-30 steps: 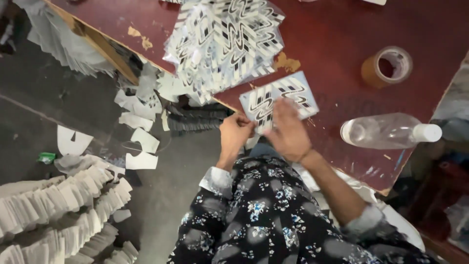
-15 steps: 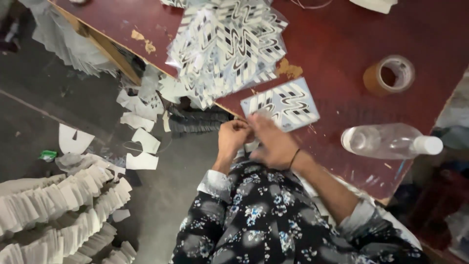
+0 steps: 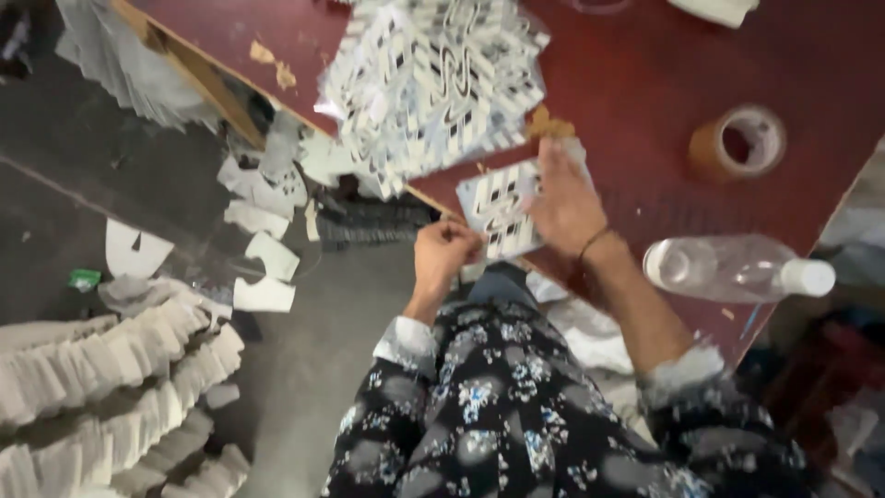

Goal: The person applies stickers to a surface using a wet cloth and a plastic bottle. They repeatedly wet the cloth with liquid from the bottle and rub it over the sticker sheet to smooth it down. The person handles the sticker sheet and the bottle throughout the process.

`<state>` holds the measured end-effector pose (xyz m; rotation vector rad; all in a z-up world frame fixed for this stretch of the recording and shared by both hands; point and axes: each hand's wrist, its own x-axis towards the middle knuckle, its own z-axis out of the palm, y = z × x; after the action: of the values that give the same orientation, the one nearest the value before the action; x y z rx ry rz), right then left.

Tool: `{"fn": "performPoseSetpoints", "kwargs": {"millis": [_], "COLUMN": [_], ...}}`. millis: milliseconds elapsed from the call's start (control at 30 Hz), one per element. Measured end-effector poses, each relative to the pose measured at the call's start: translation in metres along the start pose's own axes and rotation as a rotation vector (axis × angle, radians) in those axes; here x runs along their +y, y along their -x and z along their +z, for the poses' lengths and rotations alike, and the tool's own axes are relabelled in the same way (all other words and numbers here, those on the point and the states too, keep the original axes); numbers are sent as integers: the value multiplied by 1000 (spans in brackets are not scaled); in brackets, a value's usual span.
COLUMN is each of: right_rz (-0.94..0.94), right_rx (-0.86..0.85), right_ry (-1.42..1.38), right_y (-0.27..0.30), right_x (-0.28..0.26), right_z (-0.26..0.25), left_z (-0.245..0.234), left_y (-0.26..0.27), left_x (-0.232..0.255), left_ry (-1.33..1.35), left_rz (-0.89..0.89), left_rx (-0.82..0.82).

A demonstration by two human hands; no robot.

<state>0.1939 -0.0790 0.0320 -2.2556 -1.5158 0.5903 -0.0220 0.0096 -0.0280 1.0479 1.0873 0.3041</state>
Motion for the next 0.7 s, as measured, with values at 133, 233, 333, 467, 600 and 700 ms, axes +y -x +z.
{"fn": "performPoseSetpoints", "kwargs": {"millis": [133,233,333,467,600,700], "right_rz": [-377,-448,-266,-111,-250,34], "right_rx": [70,-32,6,43,371,481], "right_ry": [105,-5,11,91,-190,-469], "right_y": [53,83,91,98,109,107], "right_x": [-35,-17,14,3,-6,-12], "right_z": [37,27,30,53,38,14], "left_z": [0,4,8,30,38,25], "left_y": [-11,-4,8,40,43,37], "left_x": [-12,-8,10,30,42,97], "left_ry": [97,118,13,-370,-420,-214], "left_rz": [-37,-39,62,433,821,913], "left_rx": [-26,-32,33,239,316,352]}}
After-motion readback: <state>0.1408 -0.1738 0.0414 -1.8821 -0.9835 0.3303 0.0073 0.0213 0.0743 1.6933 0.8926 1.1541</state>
